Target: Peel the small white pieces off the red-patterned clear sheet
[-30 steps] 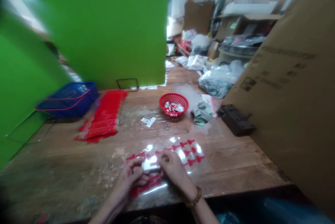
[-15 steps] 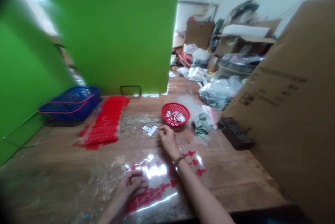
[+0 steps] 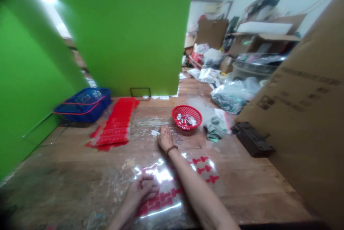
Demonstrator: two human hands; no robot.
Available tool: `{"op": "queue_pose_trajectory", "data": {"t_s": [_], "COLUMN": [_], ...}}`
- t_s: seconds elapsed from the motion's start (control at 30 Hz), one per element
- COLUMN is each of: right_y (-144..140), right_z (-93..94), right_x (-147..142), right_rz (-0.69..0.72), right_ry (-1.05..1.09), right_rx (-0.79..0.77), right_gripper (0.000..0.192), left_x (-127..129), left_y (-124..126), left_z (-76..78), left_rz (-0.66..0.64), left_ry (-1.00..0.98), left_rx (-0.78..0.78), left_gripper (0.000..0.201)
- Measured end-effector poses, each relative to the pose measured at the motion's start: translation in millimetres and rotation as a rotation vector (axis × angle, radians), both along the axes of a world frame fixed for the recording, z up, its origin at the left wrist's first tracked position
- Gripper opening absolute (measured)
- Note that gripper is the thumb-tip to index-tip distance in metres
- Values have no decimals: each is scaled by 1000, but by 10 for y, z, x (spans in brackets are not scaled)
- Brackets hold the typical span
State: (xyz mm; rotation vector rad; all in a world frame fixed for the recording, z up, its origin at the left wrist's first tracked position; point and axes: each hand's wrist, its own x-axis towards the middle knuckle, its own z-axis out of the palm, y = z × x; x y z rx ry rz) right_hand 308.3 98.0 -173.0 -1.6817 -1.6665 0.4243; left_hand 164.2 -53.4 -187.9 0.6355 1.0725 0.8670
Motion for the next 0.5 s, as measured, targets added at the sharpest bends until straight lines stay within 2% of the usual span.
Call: {"op": "queue_pose_trajectory", "data": {"t_s": [0.17, 0.33, 0.5], "right_y": [-208, -876, -1534], "right_z": [182, 419, 413], "right_x": [1, 57, 81], "right_rz": [108, 185, 239], "right_ry": [0, 15, 55], "right_rx": [36, 75, 87], "right_gripper": [16, 17, 21], "left_x": [0, 5, 38], "left_y": [-6, 24, 24], "left_z": [44, 190, 425], "left_rz": [-3, -19, -93], "left_ry": [21, 32, -36], "left_rx": [-6, -71, -89], "left_gripper": [44, 42, 42]}}
